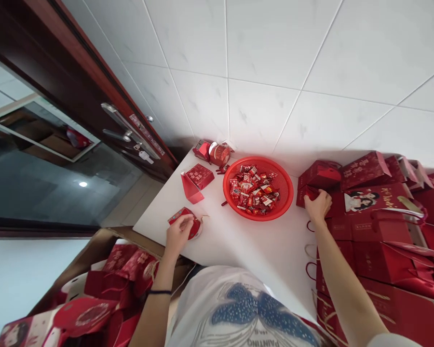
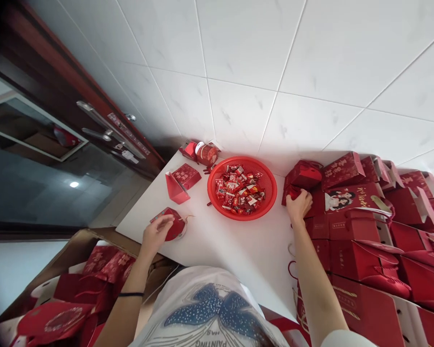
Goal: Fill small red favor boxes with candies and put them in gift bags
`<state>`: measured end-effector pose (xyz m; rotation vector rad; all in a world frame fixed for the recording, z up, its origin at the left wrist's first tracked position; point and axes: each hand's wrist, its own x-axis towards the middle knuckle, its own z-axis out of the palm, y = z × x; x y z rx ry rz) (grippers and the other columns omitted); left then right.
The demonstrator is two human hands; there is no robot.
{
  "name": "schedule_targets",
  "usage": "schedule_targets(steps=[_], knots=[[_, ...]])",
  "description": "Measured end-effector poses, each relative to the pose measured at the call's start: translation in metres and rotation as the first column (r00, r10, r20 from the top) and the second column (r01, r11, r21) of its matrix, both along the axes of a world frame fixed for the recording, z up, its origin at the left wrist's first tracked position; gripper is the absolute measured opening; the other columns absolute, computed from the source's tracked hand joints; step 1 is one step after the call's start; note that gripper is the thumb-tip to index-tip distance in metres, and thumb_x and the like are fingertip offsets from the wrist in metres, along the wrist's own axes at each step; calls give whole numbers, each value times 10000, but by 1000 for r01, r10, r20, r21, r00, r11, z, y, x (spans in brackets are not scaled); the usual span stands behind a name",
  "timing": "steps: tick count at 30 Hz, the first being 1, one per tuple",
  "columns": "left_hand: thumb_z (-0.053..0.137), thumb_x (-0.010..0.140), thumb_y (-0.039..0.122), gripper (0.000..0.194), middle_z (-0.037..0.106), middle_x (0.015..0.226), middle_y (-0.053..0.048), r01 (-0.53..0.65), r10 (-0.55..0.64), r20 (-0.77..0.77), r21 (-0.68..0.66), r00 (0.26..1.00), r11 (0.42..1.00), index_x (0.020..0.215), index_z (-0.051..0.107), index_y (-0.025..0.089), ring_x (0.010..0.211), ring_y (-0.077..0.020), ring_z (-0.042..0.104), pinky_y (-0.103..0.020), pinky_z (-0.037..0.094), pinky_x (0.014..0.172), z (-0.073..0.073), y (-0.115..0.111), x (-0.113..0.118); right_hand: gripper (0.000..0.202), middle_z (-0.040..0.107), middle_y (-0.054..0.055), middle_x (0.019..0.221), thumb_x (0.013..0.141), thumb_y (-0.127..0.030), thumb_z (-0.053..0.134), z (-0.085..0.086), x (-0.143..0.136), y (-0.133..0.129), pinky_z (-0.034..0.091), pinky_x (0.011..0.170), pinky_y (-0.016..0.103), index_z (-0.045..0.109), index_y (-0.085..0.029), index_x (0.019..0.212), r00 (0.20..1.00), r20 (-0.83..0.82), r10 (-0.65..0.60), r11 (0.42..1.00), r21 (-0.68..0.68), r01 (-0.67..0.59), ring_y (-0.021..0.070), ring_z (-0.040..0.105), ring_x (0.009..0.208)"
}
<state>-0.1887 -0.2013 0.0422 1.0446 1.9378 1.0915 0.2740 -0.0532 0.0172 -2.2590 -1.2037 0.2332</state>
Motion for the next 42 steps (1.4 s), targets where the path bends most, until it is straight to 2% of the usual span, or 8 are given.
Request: schedule_targets(steps=[8,13,16,22,28,31,35,42], knots=[[647,729,361,413,734,1080,-127,-210,166,-234,-174,958,962,1106,666,191,1000,-285,704,-428,549,931,-14,-49,-48,526,603,196,1173,709,-316,550,-6,-46,-45,437,995,471,567,-102,1189,977,-129,170,958,252,-134,309,567,1089],[814,536,136,1004,216,1626,-243,-85,-70,-462,-306,884,948,1464,435,198,1438,-434,354,-570,365,1120,-24,-39,-19,463,625,153,1131,757,-345,526,6,-87,-67,478,946,446,560,-149,1176,951,-156,266,921,331,-204,267,606,1010],[802,553,74,1012,56,1668,-213,-23,-159,-522,-324,838,946,1479,428,241,1490,-457,225,-608,320,1132,-36,-33,-2,428,622,143,1155,791,-350,517,16,-108,-77,492,937,445,551,-170,1178,919,-145,366,888,349,-299,256,616,1013],[626,845,300,478,368,1577,-174,22,-66,-525,-89,849,996,1313,625,201,1420,-365,394,-499,357,1140,-49,-34,-5,386,618,142,1212,827,-313,514,23,-135,-100,535,889,446,561,-196,1191,842,-218,493,841,369,-397,232,656,938],[468,925,414,331,717,991,-112,-4,33,-480,60,877,998,925,733,215,974,-269,627,-371,482,915,-15,-36,-9,308,680,105,1070,855,-301,525,29,-155,-121,574,776,399,605,-210,1138,771,-323,549,823,368,-432,211,674,817],[461,926,484,385,642,727,-41,164,-143,-370,25,918,986,719,653,223,703,-189,564,-279,457,712,10,-25,2,271,693,74,983,880,-293,533,44,-172,-125,573,767,378,617,-223,1128,695,-342,632,771,374,-516,206,670,797],[497,905,490,429,553,619,-3,483,-472,-177,23,864,875,588,566,210,610,-155,506,-259,411,629,27,0,31,252,660,86,1114,883,-284,584,55,-196,-126,555,854,379,613,-245,1130,561,-282,778,628,387,-676,222,651,960],[559,850,542,432,577,603,10,616,-616,18,-4,788,788,604,598,188,612,-163,528,-268,444,630,-6,35,79,211,610,81,1084,690,-106,620,12,-198,-136,550,812,385,530,-242,823,584,-213,783,617,147,-773,245,625,940]])
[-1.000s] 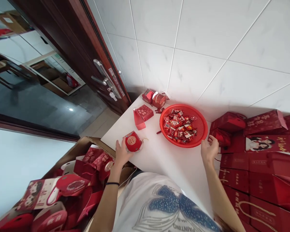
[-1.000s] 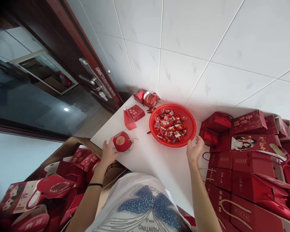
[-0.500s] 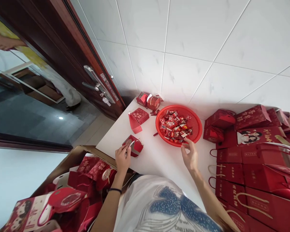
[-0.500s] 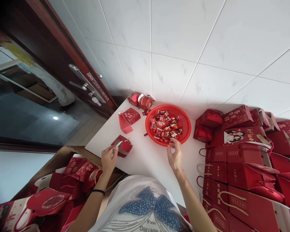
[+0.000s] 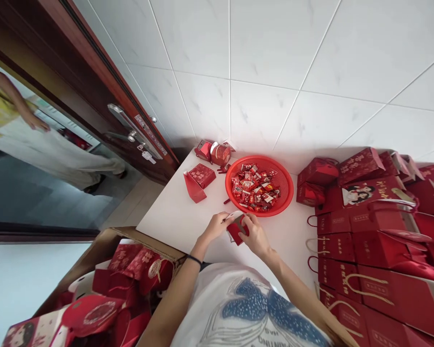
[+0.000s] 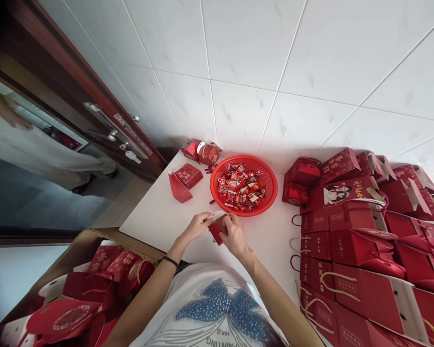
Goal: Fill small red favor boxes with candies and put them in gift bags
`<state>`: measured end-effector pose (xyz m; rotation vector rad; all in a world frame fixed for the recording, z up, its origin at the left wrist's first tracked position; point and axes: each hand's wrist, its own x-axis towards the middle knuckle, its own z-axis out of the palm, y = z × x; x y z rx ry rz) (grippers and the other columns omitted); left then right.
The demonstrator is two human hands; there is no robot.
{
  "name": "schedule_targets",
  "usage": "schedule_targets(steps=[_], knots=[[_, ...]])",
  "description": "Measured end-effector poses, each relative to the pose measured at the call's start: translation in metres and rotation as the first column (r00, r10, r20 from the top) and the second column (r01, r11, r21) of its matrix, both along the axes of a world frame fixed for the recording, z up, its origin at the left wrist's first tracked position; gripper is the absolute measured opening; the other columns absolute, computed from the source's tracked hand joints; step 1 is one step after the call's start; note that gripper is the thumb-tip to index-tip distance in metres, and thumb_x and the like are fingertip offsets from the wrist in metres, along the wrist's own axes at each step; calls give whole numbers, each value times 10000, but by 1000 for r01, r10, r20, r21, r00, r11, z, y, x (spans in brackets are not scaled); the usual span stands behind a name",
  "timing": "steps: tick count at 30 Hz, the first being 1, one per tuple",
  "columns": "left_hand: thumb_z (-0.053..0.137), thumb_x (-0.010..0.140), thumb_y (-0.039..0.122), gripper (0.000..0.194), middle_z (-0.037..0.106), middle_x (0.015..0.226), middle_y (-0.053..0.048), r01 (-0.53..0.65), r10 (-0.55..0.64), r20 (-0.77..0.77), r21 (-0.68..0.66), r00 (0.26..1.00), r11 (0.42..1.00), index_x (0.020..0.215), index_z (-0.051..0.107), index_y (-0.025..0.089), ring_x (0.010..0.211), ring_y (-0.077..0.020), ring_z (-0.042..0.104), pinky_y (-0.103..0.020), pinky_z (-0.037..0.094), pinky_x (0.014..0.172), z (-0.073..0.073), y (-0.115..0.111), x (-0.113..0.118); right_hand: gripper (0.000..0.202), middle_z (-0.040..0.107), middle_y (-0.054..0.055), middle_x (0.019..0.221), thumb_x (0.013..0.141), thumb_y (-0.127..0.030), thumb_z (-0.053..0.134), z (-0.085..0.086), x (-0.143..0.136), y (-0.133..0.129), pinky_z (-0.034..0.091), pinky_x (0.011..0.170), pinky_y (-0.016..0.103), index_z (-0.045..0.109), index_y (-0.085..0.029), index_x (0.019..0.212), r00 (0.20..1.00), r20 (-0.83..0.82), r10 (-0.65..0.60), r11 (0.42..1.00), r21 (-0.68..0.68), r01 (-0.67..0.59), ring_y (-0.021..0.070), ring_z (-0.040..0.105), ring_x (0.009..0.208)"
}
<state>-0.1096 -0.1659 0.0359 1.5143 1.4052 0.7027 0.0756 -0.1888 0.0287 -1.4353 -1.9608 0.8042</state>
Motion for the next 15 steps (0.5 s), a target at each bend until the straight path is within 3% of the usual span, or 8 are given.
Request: schedule_targets(steps=[3,5,7,10,12,15], knots=[[574,844,472,315,653,672,-2,-10,10,20,-43,1000,999,718,649,194,675,-187,592,-285,488,690,-16,4,10,218,612,80,1096,687,-50,543,-15,9,-7,536,776,343,508,-243,784,998,58,-14,1000,3,14,234,626,940],[583,844,364,193,728,858,-25,-75,76,33,-29,997,997,917,684,217,816,-209,655,-301,510,786,-24,3,14,210,620,76,1068,716,-47,507,-20,14,-10,520,717,309,501,-244,790,996,77,-33,999,-7,34,219,630,886],[564,845,259,209,738,989,-33,-138,138,19,1,990,990,1023,672,243,908,-208,673,-316,509,865,-29,1,17,190,623,64,986,754,-60,474,-21,18,-12,490,643,282,494,-243,799,994,87,-64,997,-31,67,201,622,784],[520,841,157,185,726,942,-44,-118,120,-40,34,992,992,858,690,227,901,-199,674,-330,512,899,-33,-2,23,211,599,32,864,784,-59,413,-22,22,-13,461,607,265,504,-244,827,989,61,-137,989,-38,139,182,595,685],[537,827,145,182,717,933,-62,-99,103,-84,46,991,994,790,700,215,923,-212,674,-346,514,918,-35,-5,27,270,610,36,900,769,-37,378,-23,25,-13,474,638,263,527,-244,857,985,15,-170,985,-22,170,179,615,725],[638,770,186,172,710,1013,-89,-104,105,-149,15,983,994,909,739,204,998,-259,672,-397,501,974,-33,-8,30,299,644,65,1027,765,-37,367,-27,31,-13,511,718,281,568,-239,857,986,-58,-157,987,-25,156,183,656,849]])
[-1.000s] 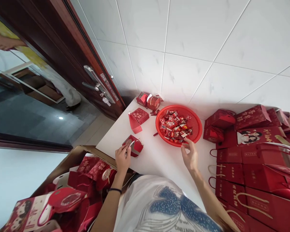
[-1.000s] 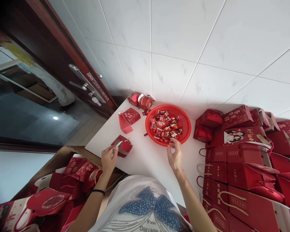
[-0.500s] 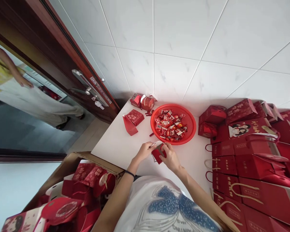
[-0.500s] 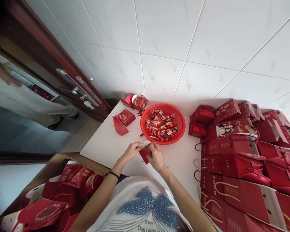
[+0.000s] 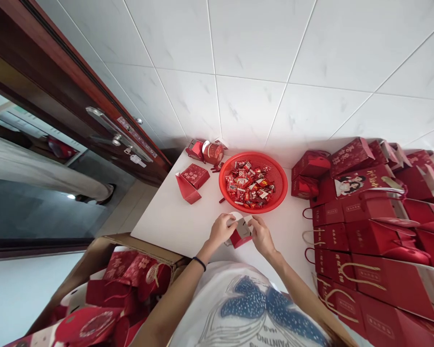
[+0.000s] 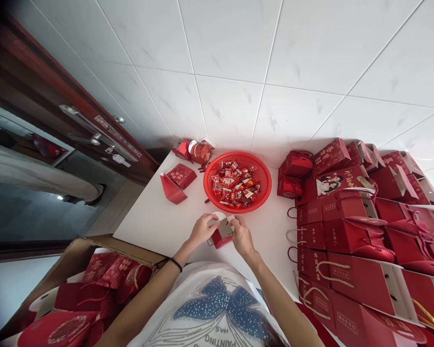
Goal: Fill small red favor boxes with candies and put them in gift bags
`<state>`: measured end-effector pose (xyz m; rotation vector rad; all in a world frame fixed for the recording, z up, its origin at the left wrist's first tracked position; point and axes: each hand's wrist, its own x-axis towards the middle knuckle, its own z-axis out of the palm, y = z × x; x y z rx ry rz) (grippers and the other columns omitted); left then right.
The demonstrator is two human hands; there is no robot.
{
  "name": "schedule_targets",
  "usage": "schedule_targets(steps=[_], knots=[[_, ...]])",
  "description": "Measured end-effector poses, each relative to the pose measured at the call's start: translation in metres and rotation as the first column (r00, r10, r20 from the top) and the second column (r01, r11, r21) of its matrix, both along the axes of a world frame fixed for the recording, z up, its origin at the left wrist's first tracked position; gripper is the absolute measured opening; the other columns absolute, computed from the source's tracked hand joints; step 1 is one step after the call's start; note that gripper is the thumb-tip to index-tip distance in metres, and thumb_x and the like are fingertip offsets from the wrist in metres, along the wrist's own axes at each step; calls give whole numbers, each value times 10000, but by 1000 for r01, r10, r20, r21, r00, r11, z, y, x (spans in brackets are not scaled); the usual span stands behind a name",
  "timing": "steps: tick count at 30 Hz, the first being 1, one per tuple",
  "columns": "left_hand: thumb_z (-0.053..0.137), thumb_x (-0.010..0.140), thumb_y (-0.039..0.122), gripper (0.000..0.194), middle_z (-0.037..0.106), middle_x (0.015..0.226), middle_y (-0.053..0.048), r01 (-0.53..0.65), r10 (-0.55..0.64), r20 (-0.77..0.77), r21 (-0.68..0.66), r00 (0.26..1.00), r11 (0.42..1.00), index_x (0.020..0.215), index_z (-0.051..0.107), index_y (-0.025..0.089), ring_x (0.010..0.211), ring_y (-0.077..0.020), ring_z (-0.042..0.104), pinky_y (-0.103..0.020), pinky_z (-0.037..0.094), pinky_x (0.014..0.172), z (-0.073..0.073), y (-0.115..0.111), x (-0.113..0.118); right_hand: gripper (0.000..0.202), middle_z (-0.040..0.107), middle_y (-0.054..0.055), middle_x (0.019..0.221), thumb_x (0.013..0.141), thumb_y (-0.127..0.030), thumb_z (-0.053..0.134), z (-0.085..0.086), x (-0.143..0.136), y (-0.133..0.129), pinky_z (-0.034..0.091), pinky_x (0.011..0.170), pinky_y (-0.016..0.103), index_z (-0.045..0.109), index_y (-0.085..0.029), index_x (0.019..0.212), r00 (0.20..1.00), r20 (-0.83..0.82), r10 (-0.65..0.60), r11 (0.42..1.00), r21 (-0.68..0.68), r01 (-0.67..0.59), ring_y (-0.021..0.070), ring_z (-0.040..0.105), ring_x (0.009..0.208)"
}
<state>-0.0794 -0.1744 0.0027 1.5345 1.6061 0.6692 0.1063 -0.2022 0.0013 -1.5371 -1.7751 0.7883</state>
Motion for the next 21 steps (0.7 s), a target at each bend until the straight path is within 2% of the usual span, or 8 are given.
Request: schedule_targets(steps=[3,6,8,10,14,18,21], knots=[[678,677,138,392,697,1157,-119,34,-26,63,-122,998,992,1062,737,184,1087,-286,655,-397,496,999,4,-2,-7,220,672,77,1010,808,-119,432,-5,7,-1,532,730,320,610,-226,882,1000,-15,0,996,-90,-1,204,669,843],[647,608,67,680,610,1371,-137,157,-83,277,-259,957,953,1278,653,179,1144,-277,637,-350,526,947,4,-5,-23,150,684,66,1021,790,-252,580,-8,15,-3,533,713,345,620,-231,933,1000,18,-23,978,-208,27,231,671,860],[643,574,41,842,536,1468,-135,241,-120,366,-307,923,921,1398,560,194,1166,-273,622,-340,524,945,1,-8,-34,244,679,51,1059,752,-328,659,-8,19,-5,528,717,349,605,-245,974,1000,20,-1,959,-282,7,236,664,885],[659,561,28,934,497,1509,-127,270,-141,368,-328,919,905,1462,491,212,1193,-276,597,-352,495,990,-5,-12,-41,360,667,42,1103,715,-365,709,-7,22,-7,519,727,346,584,-259,1036,999,9,43,935,-352,-38,228,652,888],[727,605,68,944,492,1521,-100,303,-173,374,-323,911,896,1491,453,239,1239,-274,554,-354,438,1053,-18,-15,-45,494,662,40,1140,701,-381,740,-11,27,-11,511,782,348,552,-274,1145,995,-64,80,895,-436,-100,212,632,891],[751,637,117,902,508,1508,-86,317,-180,409,-298,894,900,1481,467,259,1138,-246,603,-344,486,985,-21,-12,-44,592,682,79,1170,743,-498,717,-17,34,-7,526,774,339,557,-229,1246,970,-213,115,842,-497,-208,216,654,876],[739,655,134,854,593,1414,-82,269,-169,353,-258,920,928,1463,492,263,1073,-223,620,-350,494,973,-17,-9,-42,571,713,108,1146,774,-523,690,-9,48,7,525,753,331,614,-201,1239,973,-148,175,836,-500,-226,230,678,852]])
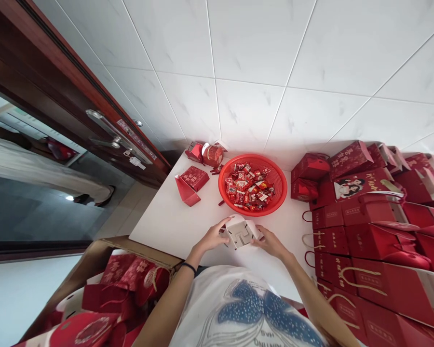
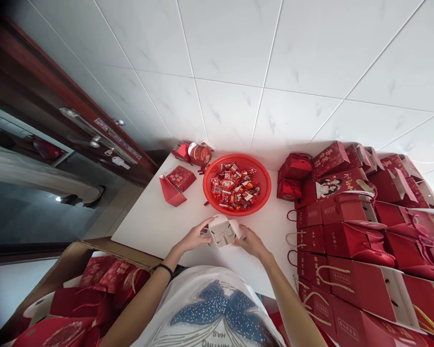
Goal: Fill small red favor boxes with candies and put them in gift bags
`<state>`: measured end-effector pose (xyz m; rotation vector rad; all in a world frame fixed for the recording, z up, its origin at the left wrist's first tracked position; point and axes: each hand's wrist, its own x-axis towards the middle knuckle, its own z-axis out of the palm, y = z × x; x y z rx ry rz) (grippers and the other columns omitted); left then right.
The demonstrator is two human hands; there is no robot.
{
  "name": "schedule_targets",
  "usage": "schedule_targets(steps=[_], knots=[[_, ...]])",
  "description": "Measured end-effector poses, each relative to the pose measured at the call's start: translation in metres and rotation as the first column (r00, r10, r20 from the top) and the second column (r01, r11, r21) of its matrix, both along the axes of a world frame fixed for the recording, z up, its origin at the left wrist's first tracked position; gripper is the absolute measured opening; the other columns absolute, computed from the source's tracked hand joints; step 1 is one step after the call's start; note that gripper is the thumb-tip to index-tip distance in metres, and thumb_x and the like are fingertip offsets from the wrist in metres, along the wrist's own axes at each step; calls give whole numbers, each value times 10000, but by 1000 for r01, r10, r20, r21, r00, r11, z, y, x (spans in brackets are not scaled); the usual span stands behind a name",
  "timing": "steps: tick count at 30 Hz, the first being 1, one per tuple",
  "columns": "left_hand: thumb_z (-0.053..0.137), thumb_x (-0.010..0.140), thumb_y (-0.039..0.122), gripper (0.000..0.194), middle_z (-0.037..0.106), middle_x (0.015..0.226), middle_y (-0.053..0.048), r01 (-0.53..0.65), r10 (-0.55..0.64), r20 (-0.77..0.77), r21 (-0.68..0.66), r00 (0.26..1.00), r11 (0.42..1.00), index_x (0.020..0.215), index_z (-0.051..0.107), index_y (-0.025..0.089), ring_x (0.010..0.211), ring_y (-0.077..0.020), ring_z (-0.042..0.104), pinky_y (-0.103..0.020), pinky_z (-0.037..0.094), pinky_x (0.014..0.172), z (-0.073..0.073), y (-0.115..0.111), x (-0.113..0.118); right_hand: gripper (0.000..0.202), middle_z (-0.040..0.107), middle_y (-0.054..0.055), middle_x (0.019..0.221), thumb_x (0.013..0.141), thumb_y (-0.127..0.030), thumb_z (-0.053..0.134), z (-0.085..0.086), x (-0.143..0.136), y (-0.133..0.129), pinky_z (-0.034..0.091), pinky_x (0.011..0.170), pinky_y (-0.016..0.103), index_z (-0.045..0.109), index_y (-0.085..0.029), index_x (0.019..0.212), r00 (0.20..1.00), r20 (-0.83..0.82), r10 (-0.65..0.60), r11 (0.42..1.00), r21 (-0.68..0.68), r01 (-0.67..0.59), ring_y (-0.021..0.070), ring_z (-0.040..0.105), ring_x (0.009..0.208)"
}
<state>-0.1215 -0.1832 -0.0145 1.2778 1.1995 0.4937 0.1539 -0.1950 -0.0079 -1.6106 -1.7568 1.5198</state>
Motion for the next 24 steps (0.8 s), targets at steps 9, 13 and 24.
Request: schedule_targets(steps=[9,13,24], knots=[[730,636,108,785,627,1343,-106,-14,19,-50,88,999,996,1394,564,229,1099,-233,620,-362,506,968,9,10,11,209,757,53,914,890,-309,543,50,28,103,506,767,287,717,-225,969,939,298,-173,939,337,66,211,693,837],[763,673,192,589,639,1308,-110,-57,69,-89,133,994,989,1255,677,232,1128,-255,625,-372,519,961,20,13,7,244,722,110,1104,805,-209,663,38,8,142,490,844,312,699,-205,1046,855,491,-166,971,233,55,259,672,1023],[766,705,300,370,751,1150,-92,-241,246,-17,151,969,959,1066,756,216,1044,-257,706,-398,543,977,28,29,-2,237,714,28,806,575,-81,762,3,14,177,466,762,278,691,-216,755,932,336,-137,986,133,97,239,677,891]])
